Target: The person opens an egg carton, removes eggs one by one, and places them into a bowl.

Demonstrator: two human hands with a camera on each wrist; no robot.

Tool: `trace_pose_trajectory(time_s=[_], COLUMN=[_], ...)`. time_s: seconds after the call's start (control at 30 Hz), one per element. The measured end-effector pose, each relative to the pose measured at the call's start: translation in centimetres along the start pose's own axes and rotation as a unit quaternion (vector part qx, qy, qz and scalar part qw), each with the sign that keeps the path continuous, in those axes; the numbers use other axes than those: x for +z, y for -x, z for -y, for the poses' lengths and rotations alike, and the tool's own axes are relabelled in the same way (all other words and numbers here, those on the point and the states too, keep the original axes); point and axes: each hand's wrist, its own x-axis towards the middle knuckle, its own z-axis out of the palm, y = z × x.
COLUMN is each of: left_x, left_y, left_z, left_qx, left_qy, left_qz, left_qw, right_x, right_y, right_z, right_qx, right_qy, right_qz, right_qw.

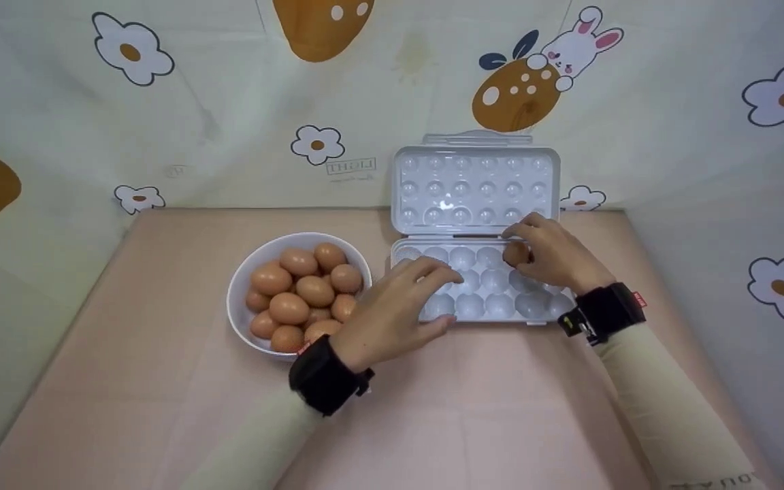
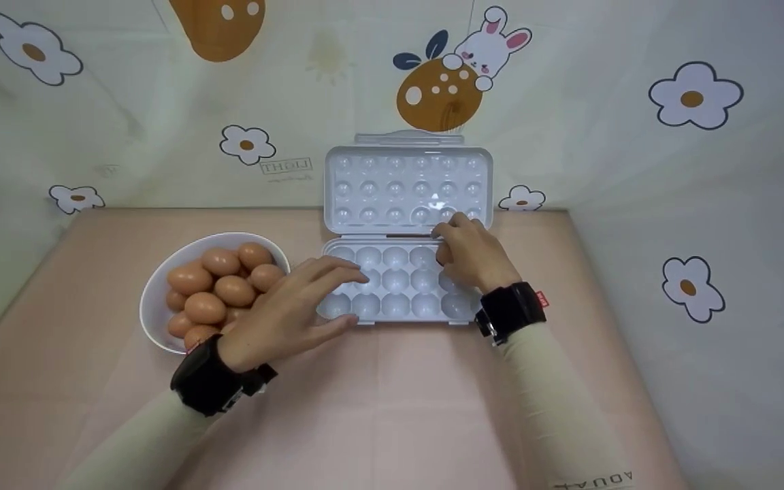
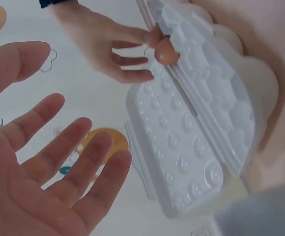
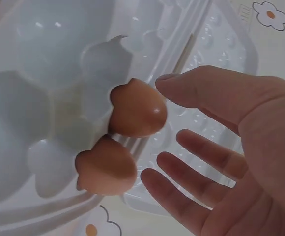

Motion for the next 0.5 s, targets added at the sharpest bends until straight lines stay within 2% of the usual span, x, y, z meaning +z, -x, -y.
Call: trace_pose_trajectory(time_s=[0.23,0.5], left_x=[2.0,3.2], left_y=[0.0,0.0], left_z=[0.1,0.6], left_qx=[0.005,-0.024], left_qy=[0.01,0.007], left_qz=[0.003,0.029], left_qw=[0.9999,0.9993], right_x=[0.8,1.5], right_y=[-0.5,-0.9], right_z=[-0.3,-0.6], right_qx=[0.025,0.033], right_qy=[-0.01,-0.011], right_qz=[0.025,0.03], right_qw=[0.999,0.999])
